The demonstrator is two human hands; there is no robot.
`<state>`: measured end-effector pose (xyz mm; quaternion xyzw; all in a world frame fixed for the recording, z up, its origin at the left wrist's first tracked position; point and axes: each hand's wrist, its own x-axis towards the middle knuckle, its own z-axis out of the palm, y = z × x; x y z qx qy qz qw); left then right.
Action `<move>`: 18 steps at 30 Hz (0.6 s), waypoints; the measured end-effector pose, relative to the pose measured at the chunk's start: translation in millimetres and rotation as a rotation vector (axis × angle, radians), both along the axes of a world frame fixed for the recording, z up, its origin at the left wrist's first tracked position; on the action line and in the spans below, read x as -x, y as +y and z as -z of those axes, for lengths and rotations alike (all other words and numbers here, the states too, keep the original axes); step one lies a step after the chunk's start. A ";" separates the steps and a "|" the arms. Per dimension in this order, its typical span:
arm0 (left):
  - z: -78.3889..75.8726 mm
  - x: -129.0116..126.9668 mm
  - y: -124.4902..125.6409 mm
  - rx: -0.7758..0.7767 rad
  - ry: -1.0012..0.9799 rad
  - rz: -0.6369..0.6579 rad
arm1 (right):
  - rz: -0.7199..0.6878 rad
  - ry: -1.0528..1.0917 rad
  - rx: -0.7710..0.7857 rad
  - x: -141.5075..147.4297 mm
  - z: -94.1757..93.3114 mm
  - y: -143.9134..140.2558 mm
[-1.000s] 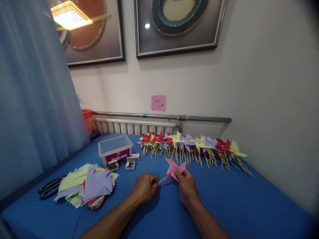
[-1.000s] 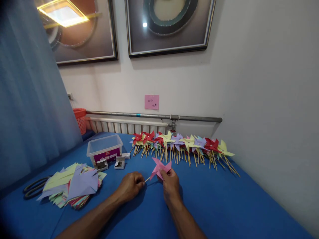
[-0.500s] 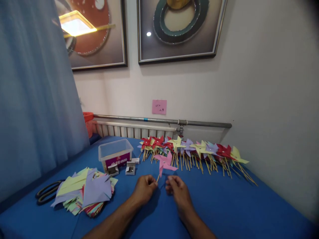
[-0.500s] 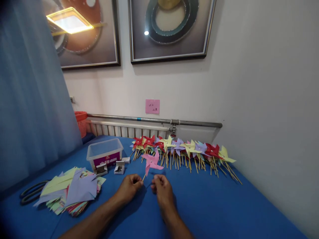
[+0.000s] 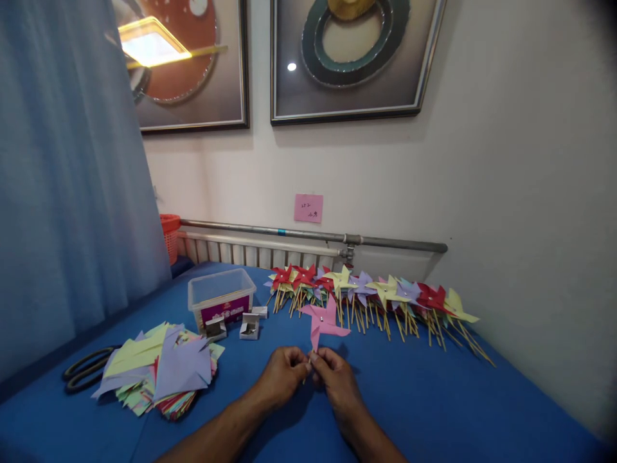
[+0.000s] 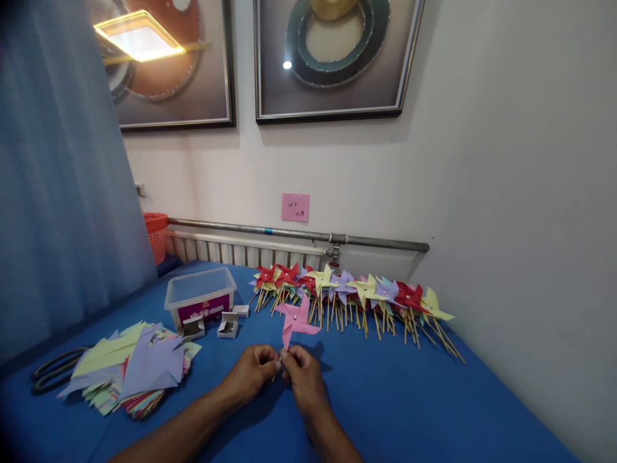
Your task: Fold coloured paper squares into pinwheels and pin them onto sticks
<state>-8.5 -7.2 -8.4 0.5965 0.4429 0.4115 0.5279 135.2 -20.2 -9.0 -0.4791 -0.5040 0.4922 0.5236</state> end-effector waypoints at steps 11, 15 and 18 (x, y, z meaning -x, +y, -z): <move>-9.2 1.6 -3.6 0.029 0.015 0.000 | 0.031 0.034 0.009 3.2 4.0 1.6; -13.4 1.4 -5.8 0.048 0.003 0.030 | 0.032 0.012 -0.010 1.9 6.5 3.0; -15.3 0.6 -6.9 0.046 0.016 0.052 | 0.039 -0.001 -0.039 0.1 10.2 5.5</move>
